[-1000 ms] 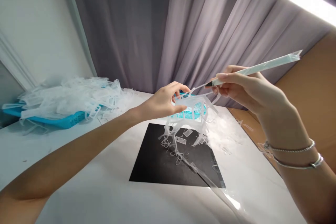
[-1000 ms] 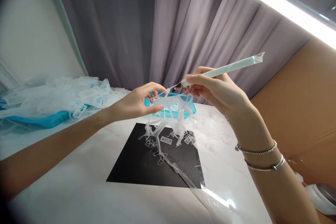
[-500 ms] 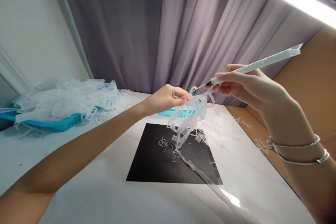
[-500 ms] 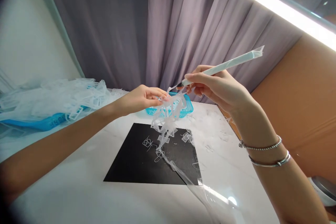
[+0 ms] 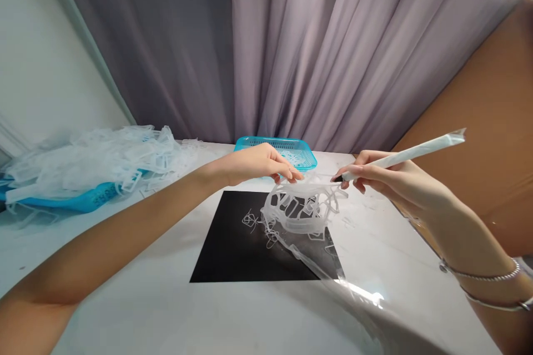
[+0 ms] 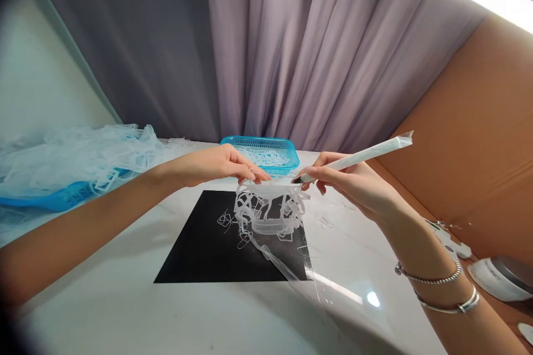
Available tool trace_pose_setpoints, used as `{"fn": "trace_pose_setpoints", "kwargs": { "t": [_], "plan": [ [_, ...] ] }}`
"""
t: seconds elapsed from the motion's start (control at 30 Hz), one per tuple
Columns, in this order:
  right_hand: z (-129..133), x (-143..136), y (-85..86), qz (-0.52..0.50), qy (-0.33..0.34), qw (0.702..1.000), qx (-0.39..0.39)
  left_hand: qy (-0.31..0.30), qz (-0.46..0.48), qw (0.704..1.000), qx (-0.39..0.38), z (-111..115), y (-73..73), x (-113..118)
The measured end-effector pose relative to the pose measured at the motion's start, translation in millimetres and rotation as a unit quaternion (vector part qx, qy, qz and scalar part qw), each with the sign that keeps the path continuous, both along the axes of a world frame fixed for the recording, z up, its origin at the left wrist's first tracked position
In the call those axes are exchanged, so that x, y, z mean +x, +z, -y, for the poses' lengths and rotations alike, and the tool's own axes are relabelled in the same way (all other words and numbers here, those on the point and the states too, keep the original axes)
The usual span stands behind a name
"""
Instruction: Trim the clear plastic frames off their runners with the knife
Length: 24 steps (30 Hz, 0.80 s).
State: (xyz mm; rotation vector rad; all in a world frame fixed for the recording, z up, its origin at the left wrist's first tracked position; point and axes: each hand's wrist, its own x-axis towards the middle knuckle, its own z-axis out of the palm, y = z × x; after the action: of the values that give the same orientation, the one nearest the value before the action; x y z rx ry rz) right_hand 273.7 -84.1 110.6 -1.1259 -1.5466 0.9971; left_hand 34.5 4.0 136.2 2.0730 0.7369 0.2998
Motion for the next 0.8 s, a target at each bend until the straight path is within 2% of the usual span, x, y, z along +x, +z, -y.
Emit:
{"fn": "trace_pose_setpoints", "kwargs": {
  "t": [0.13, 0.27, 0.4, 0.47, 0.53, 0.63, 0.7, 0.8],
  "plan": [
    [-1.1, 11.0, -3.7, -0.030, -0.015, 0.999, 0.007, -0.012, -0.004, 1.000, -0.017, -9.2, 1.4, 11.4],
    [1.5, 16.1, -2.0, -0.045, -0.020, 0.998, 0.027, -0.042, 0.006, 0.997, -0.066, -20.0, 4.7, 14.7],
    [6.5, 10.6, 1.2, -0.051, -0.005, 0.998, 0.039, -0.073, 0.009, 0.991, -0.108, -25.2, 7.6, 12.7],
    [8.0, 4.7, -0.7, -0.050, 0.005, 0.998, 0.044, -0.094, -0.001, 0.990, -0.102, -24.1, 4.1, 12.4],
    [8.6, -0.8, -7.7, -0.034, 0.018, 0.999, 0.034, -0.126, -0.037, 0.989, -0.067, -20.7, -5.8, 11.8],
    [9.5, -1.8, -27.6, 0.029, 0.021, 0.999, -0.021, -0.178, -0.112, 0.978, 0.016, -12.0, -33.8, 6.2],
    [10.8, 5.0, -44.0, 0.077, -0.017, 0.995, -0.056, -0.175, -0.171, 0.965, 0.096, -3.8, -57.8, -1.4],
    [11.9, 24.5, -68.1, 0.105, -0.098, 0.985, -0.096, -0.166, -0.186, 0.943, 0.221, 10.1, -92.4, -11.7]
  ]
}}
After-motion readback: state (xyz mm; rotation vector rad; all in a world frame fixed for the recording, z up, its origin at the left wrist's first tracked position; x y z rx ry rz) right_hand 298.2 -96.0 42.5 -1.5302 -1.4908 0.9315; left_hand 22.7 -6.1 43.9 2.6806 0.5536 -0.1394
